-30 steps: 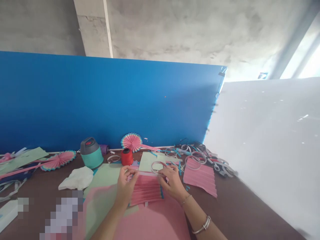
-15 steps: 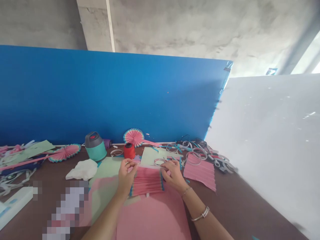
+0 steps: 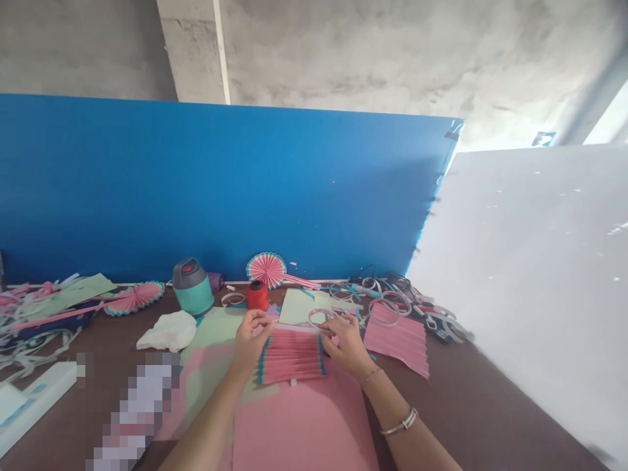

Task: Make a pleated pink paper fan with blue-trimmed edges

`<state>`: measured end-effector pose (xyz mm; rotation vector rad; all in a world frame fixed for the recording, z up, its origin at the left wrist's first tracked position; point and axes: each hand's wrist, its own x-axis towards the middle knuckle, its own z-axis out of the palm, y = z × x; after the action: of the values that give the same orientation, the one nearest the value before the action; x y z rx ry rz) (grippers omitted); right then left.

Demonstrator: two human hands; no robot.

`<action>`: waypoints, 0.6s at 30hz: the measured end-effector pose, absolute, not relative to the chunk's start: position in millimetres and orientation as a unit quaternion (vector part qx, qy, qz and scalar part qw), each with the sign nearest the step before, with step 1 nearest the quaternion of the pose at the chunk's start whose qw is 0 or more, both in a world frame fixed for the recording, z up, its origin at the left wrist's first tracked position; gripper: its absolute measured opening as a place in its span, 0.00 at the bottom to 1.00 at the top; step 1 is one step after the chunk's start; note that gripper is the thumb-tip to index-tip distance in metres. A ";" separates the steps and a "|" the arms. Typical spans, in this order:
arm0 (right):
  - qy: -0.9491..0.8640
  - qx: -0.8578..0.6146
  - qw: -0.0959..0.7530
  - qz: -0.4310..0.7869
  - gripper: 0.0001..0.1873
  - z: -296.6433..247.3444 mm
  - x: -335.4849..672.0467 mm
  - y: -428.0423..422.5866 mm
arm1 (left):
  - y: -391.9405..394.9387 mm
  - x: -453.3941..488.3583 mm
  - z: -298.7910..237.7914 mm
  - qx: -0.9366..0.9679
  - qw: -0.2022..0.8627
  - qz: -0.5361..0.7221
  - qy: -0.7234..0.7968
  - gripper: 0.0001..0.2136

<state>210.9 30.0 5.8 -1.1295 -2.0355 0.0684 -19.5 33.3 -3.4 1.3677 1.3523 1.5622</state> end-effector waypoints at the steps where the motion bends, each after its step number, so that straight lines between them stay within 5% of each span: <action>1: -0.803 -0.446 0.394 0.027 0.08 5.3 211.5 30.4 | 34.3 -21.6 -4.0 0.529 0.330 0.588 0.516 0.12; 18: -0.817 -0.470 0.332 0.015 0.12 -8.3 219.8 38.9 | 36.5 -45.2 2.7 0.595 0.375 0.503 0.503 0.11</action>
<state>219.8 38.9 -8.3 -1.2288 -2.1357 0.0383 -45.2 36.5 2.7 1.5237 1.2877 1.2866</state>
